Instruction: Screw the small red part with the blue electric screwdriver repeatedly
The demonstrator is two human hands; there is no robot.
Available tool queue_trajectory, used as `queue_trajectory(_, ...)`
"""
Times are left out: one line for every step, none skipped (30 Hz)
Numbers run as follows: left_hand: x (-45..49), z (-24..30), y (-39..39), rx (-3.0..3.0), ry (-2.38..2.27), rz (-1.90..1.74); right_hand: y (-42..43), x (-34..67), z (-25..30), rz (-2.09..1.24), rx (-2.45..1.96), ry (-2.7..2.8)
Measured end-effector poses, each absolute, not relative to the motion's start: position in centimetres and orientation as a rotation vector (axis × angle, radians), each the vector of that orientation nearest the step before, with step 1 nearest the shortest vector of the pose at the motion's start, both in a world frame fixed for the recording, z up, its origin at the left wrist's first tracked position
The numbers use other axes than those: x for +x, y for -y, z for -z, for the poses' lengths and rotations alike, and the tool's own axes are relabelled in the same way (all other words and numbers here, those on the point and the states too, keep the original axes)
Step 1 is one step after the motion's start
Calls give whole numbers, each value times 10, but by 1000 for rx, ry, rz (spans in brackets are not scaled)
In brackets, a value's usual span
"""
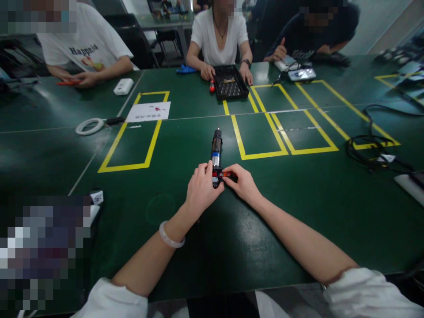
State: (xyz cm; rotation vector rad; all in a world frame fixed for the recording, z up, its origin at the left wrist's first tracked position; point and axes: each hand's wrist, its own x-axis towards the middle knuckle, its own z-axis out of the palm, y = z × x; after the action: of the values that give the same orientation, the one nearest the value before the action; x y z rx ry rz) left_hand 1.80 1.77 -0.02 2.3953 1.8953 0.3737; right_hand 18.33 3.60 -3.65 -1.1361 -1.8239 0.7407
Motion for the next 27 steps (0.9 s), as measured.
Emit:
queue_trajectory(18,0,-17,2399,-1896,-369,-35,183,36,-718,-1139,1840)
queue_trajectory(18,0,-17,2402,-1898,-365,-34,183,35,-705,-1140,1846)
queue_trajectory(18,0,-17,2405,-1901,-362,-34,183,34,-709,-1138,1852)
queue_trajectory(18,0,-17,2408,-1906,-360,-33,183,33,-707,-1140,1855)
queue_trajectory(18,0,-17,2410,-1911,-357,-32,182,32,-704,-1145,1851)
queue_trajectory(18,0,-17,2414,-1912,-351,-32,182,32,-701,-1154,1842)
queue_trajectory(17,0,-17,2418,-1911,-344,-31,182,32,-702,-1164,1827)
queue_trajectory(17,0,-17,2423,-1908,-336,-31,182,31,-711,-1174,1805)
queue_trajectory(17,-1,-17,2428,-1905,-327,-31,182,31,-729,-1182,1780)
queue_trajectory(17,-1,-18,2432,-1904,-316,-31,182,31,-752,-1187,1754)
queue_trajectory(17,-1,-18,2435,-1909,-307,-31,182,31,-776,-1191,1729)
queue_trajectory(18,-2,-19,2435,-1917,-299,-31,182,31,-798,-1193,1710)
queue_trajectory(19,-3,-20,2434,-1929,-294,-31,182,32,-813,-1194,1694)
queue_trajectory(20,-3,-21,2432,-1942,-291,-31,182,32,-824,-1193,1682)
queue_trajectory(21,-3,-21,2431,-1958,-290,-31,183,33,-833,-1191,1673)
queue_trajectory(22,-4,-22,2430,-1974,-289,-31,183,33,-845,-1189,1665)
queue_trajectory(23,-3,-23,2431,-1991,-289,-32,184,34,-861,-1186,1655)
queue_trajectory(24,-3,-24,2433,-2007,-288,-32,184,36,-881,-1182,1641)
queue_trajectory(24,-3,-24,2438,-2020,-286,-33,185,37,-905,-1174,1624)
queue_trajectory(24,-3,-25,2445,-2028,-283,-34,185,38,-930,-1162,1606)
queue_trajectory(23,-3,-25,2454,-2031,-278,-34,185,39,-952,-1147,1590)
queue_trajectory(22,-3,-26,2464,-2030,-271,-35,185,39,-969,-1129,1581)
queue_trajectory(20,-3,-26,2477,-2025,-260,-35,186,40,-982,-1118,1578)
queue_trajectory(17,-3,-26,2490,-2020,-246,-36,186,40,-992,-1109,1578)
queue_trajectory(14,-4,-25,2500,-2017,-229,-36,186,40,-1002,-1105,1580)
queue_trajectory(10,-5,-25,2509,-2017,-209,-36,186,39,-1012,-1103,1581)
queue_trajectory(5,-5,-24,2514,-2021,-187,-36,186,39,-1020,-1101,1581)
